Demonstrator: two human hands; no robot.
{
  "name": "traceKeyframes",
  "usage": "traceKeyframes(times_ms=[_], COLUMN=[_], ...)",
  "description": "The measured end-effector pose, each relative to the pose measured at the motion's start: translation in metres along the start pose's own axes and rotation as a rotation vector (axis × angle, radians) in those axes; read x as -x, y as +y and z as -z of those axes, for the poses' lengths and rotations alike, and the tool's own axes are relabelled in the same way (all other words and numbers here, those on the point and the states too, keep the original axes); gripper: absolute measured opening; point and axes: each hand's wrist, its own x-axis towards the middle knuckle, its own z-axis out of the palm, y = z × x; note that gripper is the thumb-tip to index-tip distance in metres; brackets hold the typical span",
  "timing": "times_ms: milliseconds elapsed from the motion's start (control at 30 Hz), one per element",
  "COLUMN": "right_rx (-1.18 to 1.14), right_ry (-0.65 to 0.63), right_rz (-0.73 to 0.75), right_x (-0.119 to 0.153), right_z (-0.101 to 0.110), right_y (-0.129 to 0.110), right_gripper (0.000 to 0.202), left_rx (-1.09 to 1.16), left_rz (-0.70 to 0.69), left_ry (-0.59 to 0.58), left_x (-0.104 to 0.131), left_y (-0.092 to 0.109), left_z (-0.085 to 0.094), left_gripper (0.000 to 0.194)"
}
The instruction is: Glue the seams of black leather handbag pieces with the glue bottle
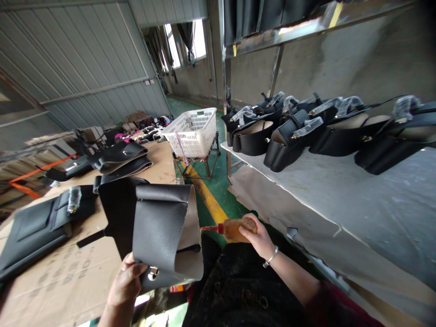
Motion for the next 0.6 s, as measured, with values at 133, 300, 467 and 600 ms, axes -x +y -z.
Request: traceKeyframes(times_ms=[133,300,467,600], right_rx=[-0.009,-0.042,-0.204,-0.315], right_ry=[-0.013,-0.058,-0.161,-0.152], right_rz=[0.036,-0.019,-0.137,-0.194], right_x=[-0.004,-0.004,0.007,0.016], right_z=[-0.006,-0.007,-0.002,-0.003], right_y=[-0.005,-0.006,0.004,0.006], right_gripper=[0.036,0.035,0.039,0.042], left_rx=[0.006,0.036,0.038,0.066], left_rz=[0.001,0.005,0.039,0.103], left_ry=[0.009,0.001,0.037,0.109], left_x=[0.001,0.002,0.002,0.003], left_y=[0.001,0.0,0.006,0.015], left_z=[0.001,0.001,-0.005,-0.016], left_gripper=[0.01,0.008,0.011,0.011])
